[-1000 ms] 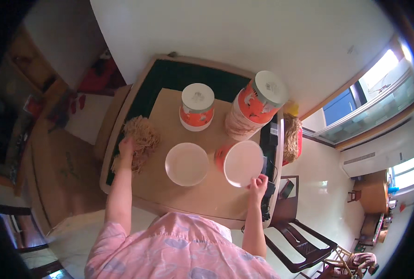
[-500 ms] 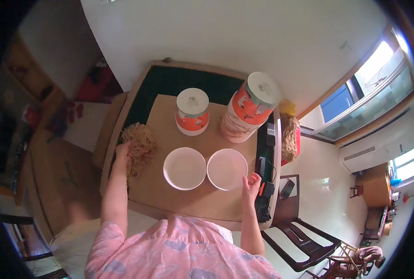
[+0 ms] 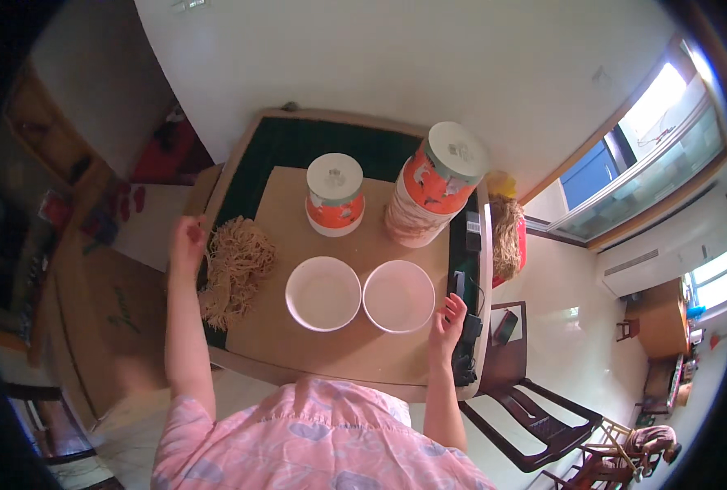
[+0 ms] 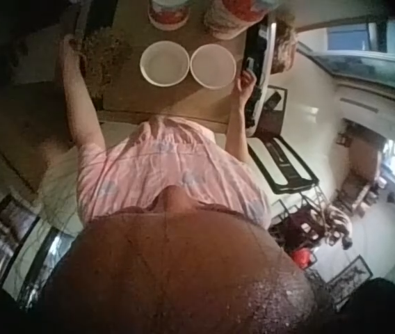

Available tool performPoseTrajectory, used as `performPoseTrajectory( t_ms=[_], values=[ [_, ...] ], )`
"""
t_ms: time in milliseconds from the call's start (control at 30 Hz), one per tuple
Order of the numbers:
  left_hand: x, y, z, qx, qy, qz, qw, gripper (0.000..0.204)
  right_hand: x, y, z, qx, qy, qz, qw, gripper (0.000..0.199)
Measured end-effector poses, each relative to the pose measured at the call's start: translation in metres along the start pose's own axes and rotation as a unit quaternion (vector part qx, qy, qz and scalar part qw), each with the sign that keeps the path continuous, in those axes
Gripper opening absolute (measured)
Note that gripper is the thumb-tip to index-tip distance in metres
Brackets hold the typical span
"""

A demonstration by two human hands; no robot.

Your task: Placing straw-like packing material into paper containers.

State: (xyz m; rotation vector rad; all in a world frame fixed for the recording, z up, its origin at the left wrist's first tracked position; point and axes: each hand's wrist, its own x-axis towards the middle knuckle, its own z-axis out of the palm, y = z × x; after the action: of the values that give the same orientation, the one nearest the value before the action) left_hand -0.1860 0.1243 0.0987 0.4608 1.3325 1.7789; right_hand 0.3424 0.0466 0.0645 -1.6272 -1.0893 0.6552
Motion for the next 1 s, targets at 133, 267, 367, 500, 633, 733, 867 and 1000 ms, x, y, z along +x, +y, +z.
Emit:
performPoseTrajectory(
  t_ms=[133, 267, 367, 500, 633, 733, 867, 1000],
  values=[
    [-0.081, 0.098, 0.061, 0.084, -0.039, 0.111, 0.989, 0.007, -0.004, -0.016, 0.004, 0.126, -0.141, 0.007, 0.982, 0.029],
    [-0.163, 0.088, 0.085, 0.162, -0.138, 0.095, 0.972, 0.01, -0.038, -0.07, 0.034, 0.176, -0.305, 0.115, 0.929, 0.022],
    [-0.206, 0.031, 0.082, 0.216, -0.271, 0.034, 0.937, 0.007, -0.079, -0.084, 0.074, 0.256, -0.529, 0.194, 0.785, 0.035],
    [-0.251, -0.067, 0.048, 0.342, -0.296, -0.014, 0.892, 0.004, -0.121, -0.076, 0.137, 0.321, -0.497, 0.399, 0.701, 0.033],
    [-0.287, -0.079, 0.039, 0.231, -0.276, -0.07, 0.93, 0.005, -0.126, -0.077, 0.157, 0.277, -0.514, 0.372, 0.722, 0.027],
    [-0.285, -0.109, -0.008, 0.313, -0.419, -0.168, 0.835, 0.008, -0.123, -0.097, 0.158, 0.29, -0.509, 0.367, 0.722, 0.025],
    [-0.28, -0.104, -0.019, 0.541, -0.328, -0.165, 0.757, 0.016, -0.117, -0.095, 0.158, 0.279, -0.54, 0.329, 0.723, 0.025],
    [-0.266, -0.146, -0.062, 0.598, -0.299, -0.146, 0.729, 0.012, -0.123, -0.12, 0.142, 0.15, -0.585, 0.135, 0.786, 0.022]
  ],
)
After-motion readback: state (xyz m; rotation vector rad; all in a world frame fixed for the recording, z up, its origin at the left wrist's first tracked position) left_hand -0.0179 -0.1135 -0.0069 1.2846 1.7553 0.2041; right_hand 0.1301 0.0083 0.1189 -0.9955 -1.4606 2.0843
